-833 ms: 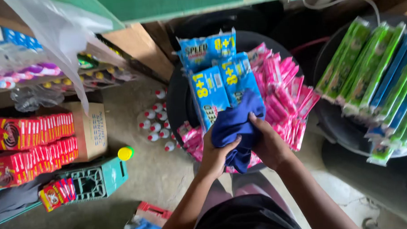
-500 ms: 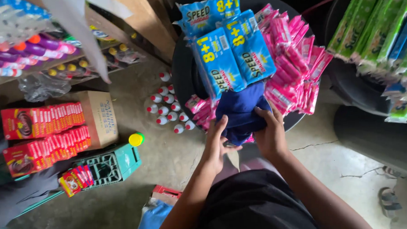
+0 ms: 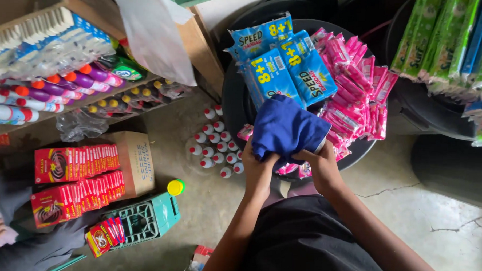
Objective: The person uses a blue cloth to wipe down several detergent packages before placing them onto a shelf.
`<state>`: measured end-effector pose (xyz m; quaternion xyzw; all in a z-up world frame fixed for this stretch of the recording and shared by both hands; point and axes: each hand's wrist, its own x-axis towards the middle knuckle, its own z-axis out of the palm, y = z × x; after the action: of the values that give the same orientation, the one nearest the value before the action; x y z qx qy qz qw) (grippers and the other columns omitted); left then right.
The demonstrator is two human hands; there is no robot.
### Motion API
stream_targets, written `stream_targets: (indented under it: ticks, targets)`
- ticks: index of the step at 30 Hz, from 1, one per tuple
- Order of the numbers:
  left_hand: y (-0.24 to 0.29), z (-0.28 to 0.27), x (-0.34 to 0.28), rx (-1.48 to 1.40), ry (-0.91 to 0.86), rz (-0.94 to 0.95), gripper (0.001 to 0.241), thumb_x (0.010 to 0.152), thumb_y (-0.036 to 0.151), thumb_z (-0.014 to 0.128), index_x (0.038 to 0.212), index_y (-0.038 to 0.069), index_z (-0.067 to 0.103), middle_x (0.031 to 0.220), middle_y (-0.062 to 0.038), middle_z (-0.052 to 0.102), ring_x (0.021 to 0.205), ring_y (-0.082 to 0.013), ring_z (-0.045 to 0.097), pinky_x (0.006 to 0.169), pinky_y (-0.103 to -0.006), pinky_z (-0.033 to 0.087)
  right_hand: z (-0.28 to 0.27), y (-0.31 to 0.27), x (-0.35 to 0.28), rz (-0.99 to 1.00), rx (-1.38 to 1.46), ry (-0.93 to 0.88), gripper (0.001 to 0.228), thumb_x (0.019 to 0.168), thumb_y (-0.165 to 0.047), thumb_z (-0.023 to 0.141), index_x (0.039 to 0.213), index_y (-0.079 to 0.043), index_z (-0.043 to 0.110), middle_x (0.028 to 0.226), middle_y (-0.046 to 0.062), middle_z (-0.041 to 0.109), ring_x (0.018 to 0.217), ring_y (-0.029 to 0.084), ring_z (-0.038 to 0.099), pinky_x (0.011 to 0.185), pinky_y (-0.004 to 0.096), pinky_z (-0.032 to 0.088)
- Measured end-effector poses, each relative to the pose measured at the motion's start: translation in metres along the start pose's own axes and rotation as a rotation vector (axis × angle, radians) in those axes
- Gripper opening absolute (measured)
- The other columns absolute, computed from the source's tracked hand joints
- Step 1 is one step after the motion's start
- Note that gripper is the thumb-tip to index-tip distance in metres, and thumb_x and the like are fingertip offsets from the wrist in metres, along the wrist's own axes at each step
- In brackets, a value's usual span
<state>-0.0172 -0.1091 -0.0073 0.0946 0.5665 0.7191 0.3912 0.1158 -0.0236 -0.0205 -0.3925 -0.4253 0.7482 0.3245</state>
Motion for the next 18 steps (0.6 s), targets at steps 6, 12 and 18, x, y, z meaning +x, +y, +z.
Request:
stream_targets:
  ticks: [6, 12, 18]
  targets:
    - [-0.028, -0.025, 0.023, -0.378, 0.056, -0.087, 0.06, 0.082, -0.01, 0.062, 0.14, 0.004, 0.053, 0.132, -0.008, 0.063, 0.12, -0.0192, 0.061, 0.105, -0.0339, 0.047, 0.02, -0.012, -0.006, -0.034, -0.109, -0.17, 0.03, 0.078, 0.012, 0.074, 0.106, 0.001, 0.073, 0.101, 0.005, 0.077, 0.091, 0.012, 0.072, 0.083, 0.03, 0.057]
    - [0.041, -0.01, 0.019, -0.751, -0.515, -0.168, 0.072, 0.075, 0.001, 0.069, 0.145, 0.005, 0.051, 0.137, -0.015, 0.061, 0.129, -0.0259, 0.06, 0.11, -0.0385, 0.047, 0.021, -0.025, -0.006, -0.063, -0.354, -0.183, 0.023, 0.081, 0.001, 0.082, 0.103, 0.002, 0.076, 0.096, 0.007, 0.079, 0.086, 0.012, 0.07, 0.08, 0.031, 0.056]
    - [0.023, -0.015, 0.063, -0.278, -0.116, -0.138, 0.076, 0.077, 0.013, 0.088, 0.142, -0.009, 0.055, 0.13, -0.02, 0.065, 0.116, -0.0303, 0.065, 0.103, -0.0407, 0.053, 0.035, -0.146, -0.048, -0.468, -0.802, -0.083, 0.046, 0.083, -0.005, 0.079, 0.127, 0.002, 0.065, 0.132, 0.016, 0.066, 0.118, 0.022, 0.065, 0.098, 0.037, 0.053]
